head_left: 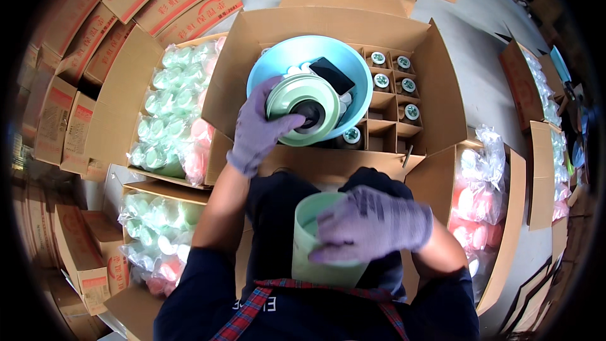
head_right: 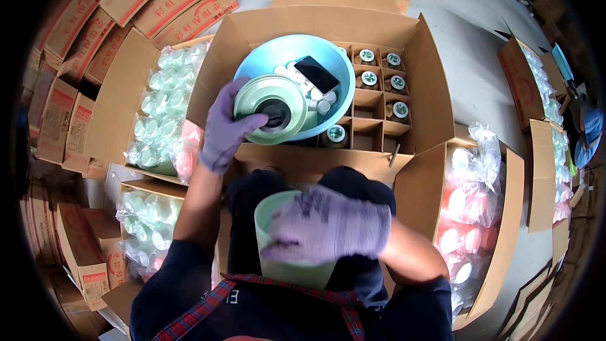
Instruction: The person assembles plastic pitchers by inserting a black filter into the lid and screwing it onto the pitcher body. They handle multiple pitchers in green and pink, removing them from plastic bags, assembling them, and placing them into cardboard boxes.
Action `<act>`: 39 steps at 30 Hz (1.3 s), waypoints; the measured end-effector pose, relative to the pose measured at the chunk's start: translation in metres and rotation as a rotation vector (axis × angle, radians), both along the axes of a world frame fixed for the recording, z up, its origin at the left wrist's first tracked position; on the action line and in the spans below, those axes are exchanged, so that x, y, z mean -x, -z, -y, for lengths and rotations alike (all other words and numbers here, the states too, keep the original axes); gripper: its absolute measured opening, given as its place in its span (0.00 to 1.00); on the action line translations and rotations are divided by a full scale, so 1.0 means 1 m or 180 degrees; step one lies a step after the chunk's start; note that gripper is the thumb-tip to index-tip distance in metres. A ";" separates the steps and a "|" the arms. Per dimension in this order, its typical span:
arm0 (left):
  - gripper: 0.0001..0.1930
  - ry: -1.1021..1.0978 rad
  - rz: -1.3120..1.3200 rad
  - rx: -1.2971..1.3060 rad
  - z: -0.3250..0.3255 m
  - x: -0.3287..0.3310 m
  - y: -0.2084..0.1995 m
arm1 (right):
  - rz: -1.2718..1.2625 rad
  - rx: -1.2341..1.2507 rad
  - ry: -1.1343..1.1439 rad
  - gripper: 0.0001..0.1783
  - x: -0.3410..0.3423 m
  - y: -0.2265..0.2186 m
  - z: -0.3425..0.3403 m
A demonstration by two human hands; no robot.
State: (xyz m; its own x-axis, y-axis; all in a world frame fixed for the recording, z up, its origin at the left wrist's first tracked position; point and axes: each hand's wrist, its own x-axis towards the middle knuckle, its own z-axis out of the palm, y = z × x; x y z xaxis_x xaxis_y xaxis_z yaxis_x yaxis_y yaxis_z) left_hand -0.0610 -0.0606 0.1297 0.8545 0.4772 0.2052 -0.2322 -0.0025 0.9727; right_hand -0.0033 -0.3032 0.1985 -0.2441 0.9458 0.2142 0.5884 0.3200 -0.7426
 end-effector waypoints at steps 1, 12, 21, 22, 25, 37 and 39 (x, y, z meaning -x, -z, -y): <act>0.27 0.0052 0.0149 -0.0124 0.013 0.021 -0.015 | 0.0016 -0.0126 -0.0094 0.23 -0.002 0.000 -0.006; 0.32 -0.0346 0.0917 0.0747 0.113 0.103 -0.084 | 0.1696 -0.1728 0.2285 0.44 0.047 -0.054 0.016; 0.35 -0.0199 0.1075 -0.1294 0.137 0.108 -0.087 | -0.3465 -0.0033 0.2048 0.43 0.040 -0.034 0.017; 0.35 -0.0075 0.1096 -0.0893 0.135 0.104 -0.089 | -0.2775 -0.0669 0.2294 0.43 0.051 -0.027 0.021; 0.32 0.0194 0.0973 -0.1008 0.124 0.098 -0.087 | -0.1545 -0.1077 0.2805 0.34 0.050 -0.010 0.025; 0.27 0.2515 0.0230 -0.1028 0.054 0.099 -0.046 | -0.1936 -0.1026 0.1888 0.26 0.030 0.045 0.068; 0.25 0.2827 0.0247 -0.0666 0.048 0.098 -0.042 | -0.1624 -0.0860 0.1622 0.26 0.028 0.049 0.065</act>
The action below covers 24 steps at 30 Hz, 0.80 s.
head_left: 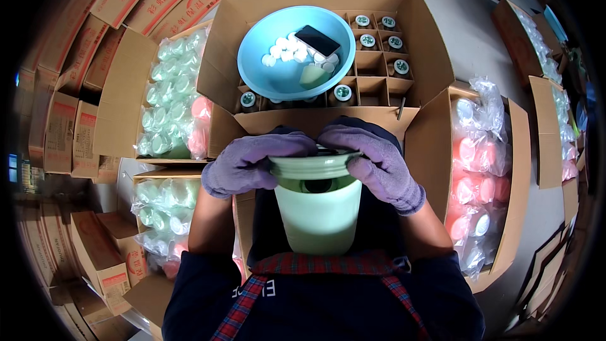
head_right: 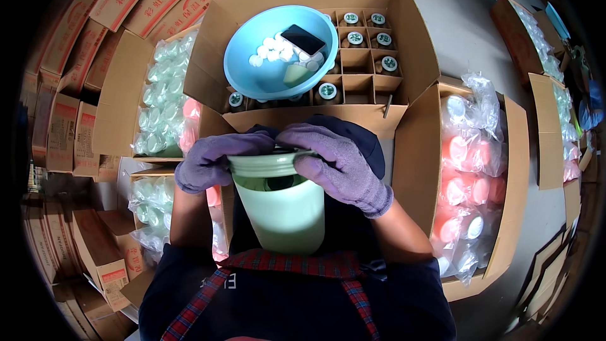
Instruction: The person assembles plastic pitchers by inserting a black filter into the lid and screwing it onto the pitcher body. They handle multiple pitchers in green and pink, removing them from plastic bags, assembling them, and placing them into cardboard boxes.
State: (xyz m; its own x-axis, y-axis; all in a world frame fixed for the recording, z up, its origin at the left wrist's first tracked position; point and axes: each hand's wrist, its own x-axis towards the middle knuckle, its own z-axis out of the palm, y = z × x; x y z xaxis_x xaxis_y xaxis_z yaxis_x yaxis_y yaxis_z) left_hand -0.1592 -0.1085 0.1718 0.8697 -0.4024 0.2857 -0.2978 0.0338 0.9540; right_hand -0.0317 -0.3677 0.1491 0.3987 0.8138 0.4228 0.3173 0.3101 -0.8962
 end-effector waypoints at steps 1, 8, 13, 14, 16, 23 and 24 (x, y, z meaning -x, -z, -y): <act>0.24 -0.0094 0.0233 -0.0027 0.002 0.001 0.001 | -0.0176 -0.0208 -0.0164 0.24 0.001 0.009 -0.001; 0.18 -0.0800 0.0785 -0.0029 0.024 0.014 0.007 | -0.0213 -0.0850 -0.0813 0.17 -0.019 0.018 -0.014; 0.20 -0.0637 0.0913 -0.0382 0.022 0.015 0.008 | -0.0143 -0.0878 -0.0974 0.23 -0.021 0.021 -0.013; 0.22 -0.0783 0.0805 -0.0425 0.024 0.017 0.009 | -0.0104 -0.0830 -0.0971 0.24 -0.018 0.021 -0.009; 0.27 -0.1120 0.0589 -0.0548 0.028 0.024 0.013 | 0.0474 -0.0653 -0.0785 0.31 -0.008 0.007 -0.001; 0.22 -0.2352 0.0232 -0.2052 0.020 0.013 0.027 | 0.0663 0.0611 0.0497 0.44 0.014 -0.038 0.007; 0.23 -0.2203 0.0107 -0.1926 0.020 0.018 0.025 | 0.1046 0.0235 0.0505 0.45 0.023 -0.030 0.006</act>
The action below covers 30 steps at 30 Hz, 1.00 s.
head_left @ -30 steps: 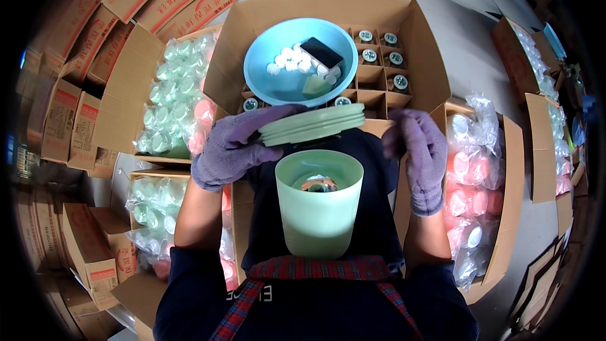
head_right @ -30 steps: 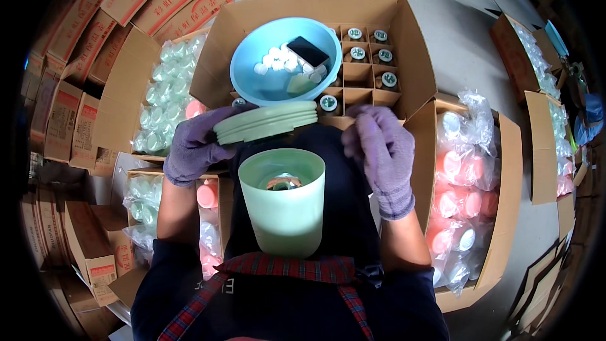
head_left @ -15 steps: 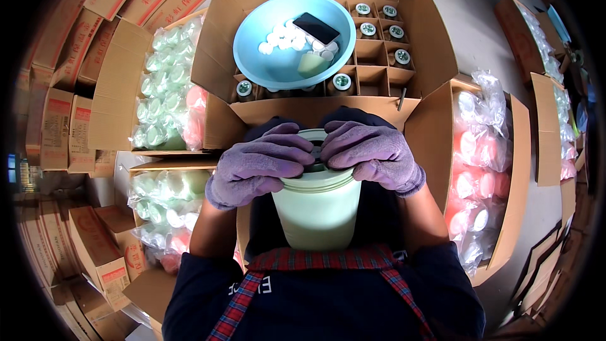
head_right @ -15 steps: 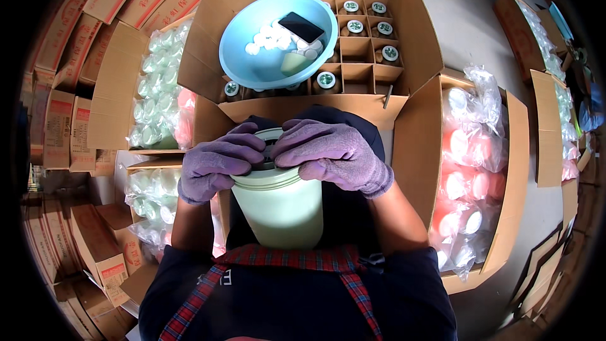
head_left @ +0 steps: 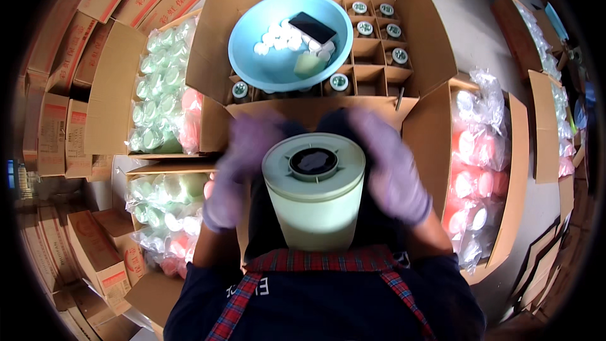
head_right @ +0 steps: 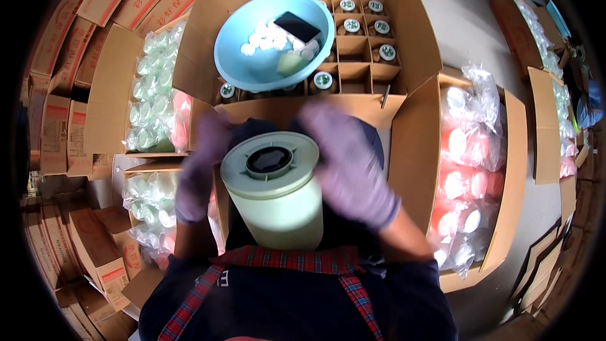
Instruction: The person assembles plastic pitchers by inserting a black filter into the lid and screwing it onto the pitcher body. They handle multiple pitchers in green and pink, removing them from plastic bags, assembling them, and placing them into cardboard boxes.
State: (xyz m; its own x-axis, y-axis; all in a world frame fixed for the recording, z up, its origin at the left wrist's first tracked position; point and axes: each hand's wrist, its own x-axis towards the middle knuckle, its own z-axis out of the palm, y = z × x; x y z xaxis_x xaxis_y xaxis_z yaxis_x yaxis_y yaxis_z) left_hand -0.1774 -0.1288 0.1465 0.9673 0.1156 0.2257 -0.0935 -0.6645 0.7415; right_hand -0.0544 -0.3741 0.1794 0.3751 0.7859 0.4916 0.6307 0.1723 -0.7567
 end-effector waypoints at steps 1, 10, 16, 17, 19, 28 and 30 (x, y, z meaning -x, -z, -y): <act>0.23 0.0119 -0.0079 0.0183 -0.001 0.000 -0.002 | 0.0462 -0.0334 -0.0012 0.47 0.006 0.003 -0.001; 0.26 -0.0401 0.0065 -0.1550 -0.021 0.020 0.059 | 0.0361 -0.0505 -0.0473 0.48 0.029 -0.003 0.010; 0.28 -0.0405 -0.0688 0.0397 0.004 0.011 0.012 | 0.0599 -0.0742 -0.1071 0.45 0.027 -0.013 0.005; 0.27 -0.0506 -0.0596 -0.1139 -0.012 -0.004 0.021 | 0.0590 -0.0836 -0.0609 0.46 0.027 -0.010 0.004; 0.24 0.0012 -0.0216 -0.0420 0.003 0.010 -0.006 | 0.0157 -0.0831 0.0408 0.47 0.018 0.017 -0.012; 0.25 0.0096 -0.0194 0.0859 0.011 0.012 0.005 | 0.0642 -0.0079 -0.0559 0.53 0.026 0.002 0.015; 0.26 -0.0423 0.0212 -0.1083 -0.012 0.019 0.048 | 0.0505 0.0052 -0.0030 0.53 0.017 0.009 0.009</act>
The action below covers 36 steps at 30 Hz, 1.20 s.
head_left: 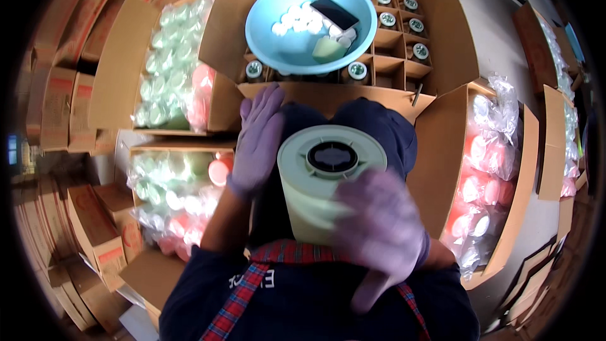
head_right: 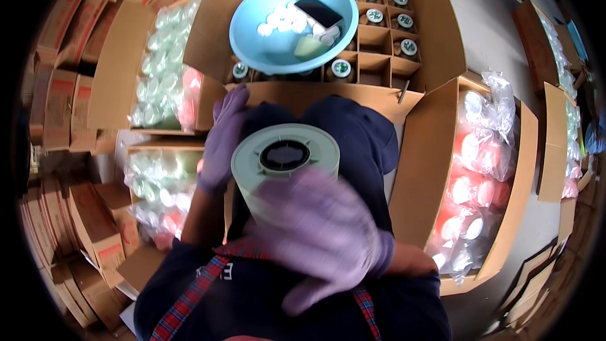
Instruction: The person assembles plastic pitchers by inserting a black filter into the lid and screwing it onto the pitcher body. They handle multiple pitchers in green and pink, removing them from plastic bags, assembling them, and placing them into cardboard boxes.
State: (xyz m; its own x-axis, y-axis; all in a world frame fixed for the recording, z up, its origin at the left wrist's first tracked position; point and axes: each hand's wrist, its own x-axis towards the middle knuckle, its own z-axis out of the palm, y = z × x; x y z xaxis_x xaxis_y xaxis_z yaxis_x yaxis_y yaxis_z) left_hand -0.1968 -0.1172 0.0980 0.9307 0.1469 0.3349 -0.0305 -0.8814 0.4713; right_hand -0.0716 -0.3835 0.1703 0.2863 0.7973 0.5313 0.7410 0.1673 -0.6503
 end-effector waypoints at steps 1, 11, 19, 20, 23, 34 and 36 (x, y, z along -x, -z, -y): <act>0.25 0.0181 -0.0940 0.0126 0.000 -0.016 -0.018 | 0.0021 0.0006 0.0338 0.53 -0.011 0.008 -0.012; 0.30 0.0589 -0.0515 0.1723 0.020 -0.014 -0.043 | 0.0127 0.0172 -0.0694 0.59 0.002 -0.033 -0.006; 0.31 0.0839 -0.0328 0.1365 0.045 -0.011 -0.065 | -0.0764 0.0540 -0.0541 0.43 -0.029 0.005 -0.010; 0.33 0.1221 -0.0423 0.2642 0.038 -0.019 -0.052 | -0.0413 0.0911 -0.0453 0.42 -0.019 -0.014 -0.004; 0.33 0.1863 -0.0967 0.2351 0.025 -0.032 -0.043 | -0.0067 0.1120 0.0103 0.34 0.013 -0.036 0.007; 0.14 0.2353 -0.0840 0.3320 0.078 -0.017 -0.040 | 0.0754 0.1432 -0.1002 0.18 0.025 -0.110 0.037; 0.12 0.1929 -0.0808 0.3385 0.087 -0.008 -0.053 | 0.1641 0.1120 -0.0866 0.21 0.041 -0.108 0.042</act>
